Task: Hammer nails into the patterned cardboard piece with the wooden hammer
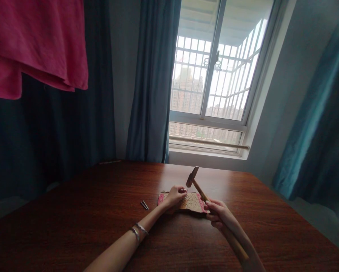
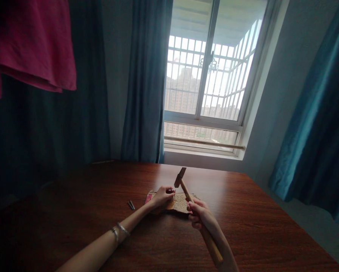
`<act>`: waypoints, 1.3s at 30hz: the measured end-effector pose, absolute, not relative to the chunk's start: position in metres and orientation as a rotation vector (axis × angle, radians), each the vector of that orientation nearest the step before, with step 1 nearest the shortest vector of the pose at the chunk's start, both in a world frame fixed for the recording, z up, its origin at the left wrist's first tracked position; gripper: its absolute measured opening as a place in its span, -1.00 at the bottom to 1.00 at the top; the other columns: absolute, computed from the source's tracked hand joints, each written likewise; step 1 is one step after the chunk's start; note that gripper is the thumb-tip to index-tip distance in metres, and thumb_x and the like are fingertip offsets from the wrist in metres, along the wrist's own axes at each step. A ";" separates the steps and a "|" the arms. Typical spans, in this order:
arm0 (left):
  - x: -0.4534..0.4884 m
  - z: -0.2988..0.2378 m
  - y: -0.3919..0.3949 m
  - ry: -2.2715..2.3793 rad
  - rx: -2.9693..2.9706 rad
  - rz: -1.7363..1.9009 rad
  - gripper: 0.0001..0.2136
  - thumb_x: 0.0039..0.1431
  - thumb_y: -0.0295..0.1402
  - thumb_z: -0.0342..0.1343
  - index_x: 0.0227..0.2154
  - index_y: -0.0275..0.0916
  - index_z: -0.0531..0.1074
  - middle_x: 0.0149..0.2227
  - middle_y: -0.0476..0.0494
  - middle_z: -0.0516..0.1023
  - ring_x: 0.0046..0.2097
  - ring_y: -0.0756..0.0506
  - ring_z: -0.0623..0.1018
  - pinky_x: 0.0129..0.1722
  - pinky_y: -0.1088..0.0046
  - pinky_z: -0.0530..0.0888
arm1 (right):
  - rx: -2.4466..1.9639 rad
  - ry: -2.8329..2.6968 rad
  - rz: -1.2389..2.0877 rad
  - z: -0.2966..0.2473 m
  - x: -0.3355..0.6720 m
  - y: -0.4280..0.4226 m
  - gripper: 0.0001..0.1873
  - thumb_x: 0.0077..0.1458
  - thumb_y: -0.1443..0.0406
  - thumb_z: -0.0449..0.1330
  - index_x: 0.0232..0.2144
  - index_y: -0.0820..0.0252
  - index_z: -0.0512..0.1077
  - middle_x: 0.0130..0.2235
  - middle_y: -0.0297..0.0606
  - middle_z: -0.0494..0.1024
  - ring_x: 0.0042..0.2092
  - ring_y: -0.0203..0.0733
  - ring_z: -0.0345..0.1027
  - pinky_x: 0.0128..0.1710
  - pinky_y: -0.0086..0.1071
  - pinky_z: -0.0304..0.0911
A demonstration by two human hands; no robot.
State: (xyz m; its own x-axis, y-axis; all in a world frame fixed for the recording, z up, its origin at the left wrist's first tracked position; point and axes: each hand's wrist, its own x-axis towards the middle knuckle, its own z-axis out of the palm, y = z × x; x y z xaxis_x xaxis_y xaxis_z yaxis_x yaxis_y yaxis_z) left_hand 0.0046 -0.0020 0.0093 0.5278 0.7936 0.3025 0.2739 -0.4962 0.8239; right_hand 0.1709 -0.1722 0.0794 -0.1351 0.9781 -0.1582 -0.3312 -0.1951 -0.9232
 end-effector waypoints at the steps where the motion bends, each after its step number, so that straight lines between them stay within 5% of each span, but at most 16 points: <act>1: 0.005 0.009 -0.002 0.870 2.036 0.898 -0.80 -0.07 -0.33 0.04 -0.45 -0.36 0.48 -0.44 -0.11 0.53 -0.34 -0.05 0.47 -0.39 0.56 0.33 | -1.031 -0.940 1.560 0.080 0.170 -0.173 -0.64 -0.19 0.15 0.29 -0.40 0.22 0.28 -0.49 -0.48 0.21 -0.70 -0.62 -0.12 -0.81 -0.64 -0.28; 39: 0.005 0.010 -0.004 0.899 2.054 0.871 -0.81 -0.08 -0.36 0.06 -0.45 -0.35 0.50 -0.45 -0.08 0.53 -0.35 -0.04 0.46 -0.38 0.57 0.31 | -1.158 -0.988 1.510 0.084 0.169 -0.175 -0.61 -0.26 0.17 0.28 -0.36 0.20 0.28 -0.55 -0.50 0.22 -0.70 -0.57 -0.05 -0.80 -0.61 -0.27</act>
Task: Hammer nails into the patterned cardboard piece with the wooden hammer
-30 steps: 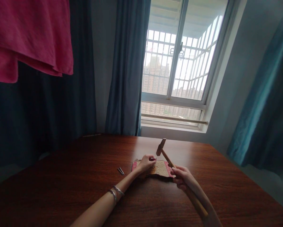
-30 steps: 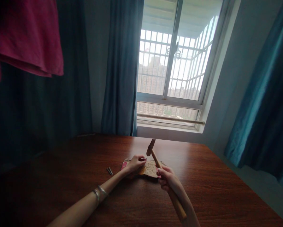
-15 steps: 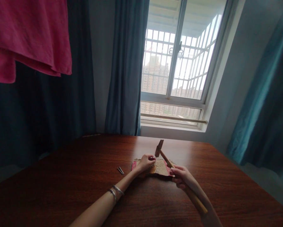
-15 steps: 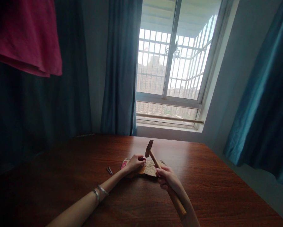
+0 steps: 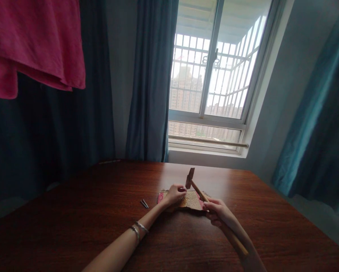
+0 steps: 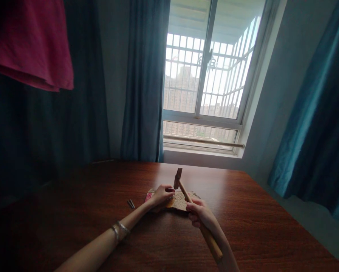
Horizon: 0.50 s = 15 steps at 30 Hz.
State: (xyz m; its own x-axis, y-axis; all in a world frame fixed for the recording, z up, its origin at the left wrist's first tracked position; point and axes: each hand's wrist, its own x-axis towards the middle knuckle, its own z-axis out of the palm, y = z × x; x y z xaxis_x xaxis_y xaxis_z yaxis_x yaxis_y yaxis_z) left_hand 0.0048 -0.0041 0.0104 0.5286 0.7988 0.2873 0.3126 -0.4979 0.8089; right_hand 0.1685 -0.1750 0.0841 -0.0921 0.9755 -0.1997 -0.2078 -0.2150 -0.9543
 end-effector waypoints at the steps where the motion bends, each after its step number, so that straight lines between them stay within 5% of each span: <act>1: 0.005 0.011 -0.004 0.916 2.057 0.869 -0.81 -0.08 -0.35 0.06 -0.45 -0.34 0.50 -0.45 -0.08 0.53 -0.35 -0.04 0.45 -0.38 0.57 0.30 | -1.156 -0.993 1.507 0.084 0.168 -0.175 -0.62 -0.26 0.17 0.28 -0.36 0.20 0.28 -0.54 -0.49 0.22 -0.70 -0.57 -0.05 -0.80 -0.61 -0.27; 15: 0.004 0.014 -0.005 0.940 2.067 0.853 -0.81 -0.10 -0.35 0.07 -0.45 -0.34 0.50 -0.44 -0.08 0.53 -0.34 -0.05 0.46 -0.39 0.57 0.31 | -1.170 -1.005 1.488 0.087 0.166 -0.176 -0.63 -0.26 0.18 0.27 -0.38 0.21 0.27 -0.57 -0.51 0.19 -0.71 -0.57 -0.07 -0.80 -0.61 -0.25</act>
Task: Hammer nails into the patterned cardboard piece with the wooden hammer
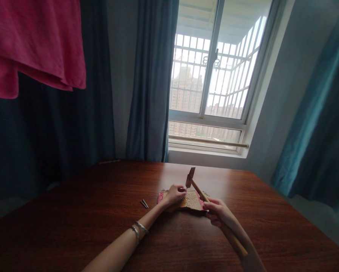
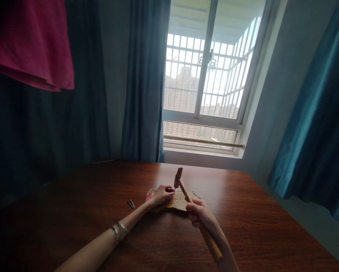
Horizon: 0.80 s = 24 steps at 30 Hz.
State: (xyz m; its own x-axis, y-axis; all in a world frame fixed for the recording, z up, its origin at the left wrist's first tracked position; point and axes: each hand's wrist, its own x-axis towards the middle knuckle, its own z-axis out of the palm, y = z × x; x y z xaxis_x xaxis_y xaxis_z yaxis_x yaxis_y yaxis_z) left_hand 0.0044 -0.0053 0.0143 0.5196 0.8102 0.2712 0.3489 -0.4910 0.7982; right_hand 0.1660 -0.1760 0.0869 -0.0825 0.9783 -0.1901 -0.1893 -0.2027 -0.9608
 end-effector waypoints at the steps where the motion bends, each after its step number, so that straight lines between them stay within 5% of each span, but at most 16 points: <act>1: 0.004 0.014 -0.005 0.936 2.069 0.853 -0.81 -0.10 -0.35 0.07 -0.45 -0.34 0.50 -0.44 -0.08 0.53 -0.34 -0.05 0.47 -0.38 0.57 0.31 | -1.176 -1.007 1.492 0.087 0.166 -0.176 -0.63 -0.26 0.17 0.27 -0.39 0.21 0.26 -0.58 -0.51 0.19 -0.71 -0.57 -0.07 -0.81 -0.61 -0.26; 24: 0.005 0.010 -0.002 0.915 2.090 0.864 -0.81 -0.09 -0.37 0.04 -0.45 -0.35 0.50 -0.45 -0.08 0.53 -0.36 -0.04 0.46 -0.39 0.57 0.31 | -1.152 -1.017 1.473 0.094 0.163 -0.180 -0.67 -0.27 0.20 0.26 -0.43 0.22 0.27 -0.59 -0.51 0.17 -0.70 -0.57 -0.09 -0.79 -0.61 -0.31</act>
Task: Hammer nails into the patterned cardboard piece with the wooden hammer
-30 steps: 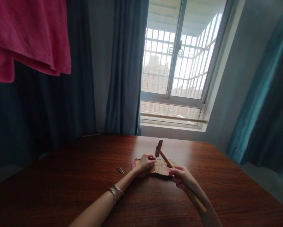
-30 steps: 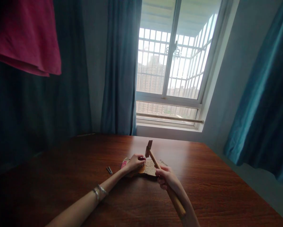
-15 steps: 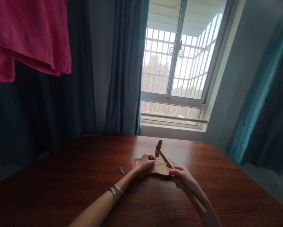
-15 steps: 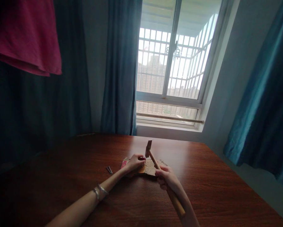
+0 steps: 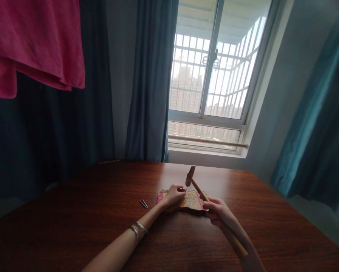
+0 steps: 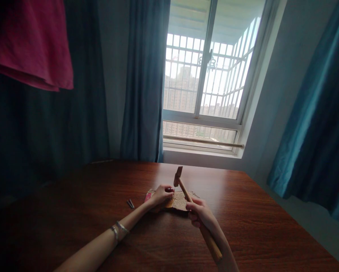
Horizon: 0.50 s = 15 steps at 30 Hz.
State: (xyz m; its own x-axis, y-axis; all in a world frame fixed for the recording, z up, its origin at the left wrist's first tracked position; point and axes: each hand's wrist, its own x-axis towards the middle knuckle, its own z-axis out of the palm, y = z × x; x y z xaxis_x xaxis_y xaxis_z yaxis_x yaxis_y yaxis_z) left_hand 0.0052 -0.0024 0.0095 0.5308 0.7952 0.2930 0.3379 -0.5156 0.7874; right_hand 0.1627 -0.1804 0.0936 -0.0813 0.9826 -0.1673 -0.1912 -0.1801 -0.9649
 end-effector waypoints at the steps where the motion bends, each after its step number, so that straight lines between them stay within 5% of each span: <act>1: 0.005 0.011 -0.003 0.929 2.089 0.859 -0.81 -0.09 -0.36 0.04 -0.44 -0.35 0.50 -0.45 -0.07 0.53 -0.36 -0.04 0.46 -0.39 0.57 0.31 | -1.155 -1.017 1.478 0.093 0.163 -0.180 -0.67 -0.27 0.20 0.26 -0.42 0.22 0.27 -0.60 -0.51 0.16 -0.70 -0.57 -0.09 -0.79 -0.61 -0.30; 15: 0.003 0.012 -0.004 0.882 2.057 0.848 -0.81 -0.09 -0.36 0.05 -0.45 -0.34 0.49 -0.46 -0.07 0.52 -0.36 -0.03 0.46 -0.40 0.59 0.31 | -1.190 -1.027 1.493 0.090 0.165 -0.178 -0.61 -0.28 0.19 0.26 -0.35 0.20 0.27 -0.62 -0.54 0.13 -0.70 -0.55 -0.10 -0.78 -0.61 -0.28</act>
State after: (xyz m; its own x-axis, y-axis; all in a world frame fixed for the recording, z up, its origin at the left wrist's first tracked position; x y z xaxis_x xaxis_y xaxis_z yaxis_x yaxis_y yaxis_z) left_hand 0.0035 -0.0035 0.0123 0.5474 0.7898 0.2769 0.3077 -0.4976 0.8110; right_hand 0.1647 -0.1779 0.0899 -0.0916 0.9757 -0.1990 -0.1629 -0.2118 -0.9636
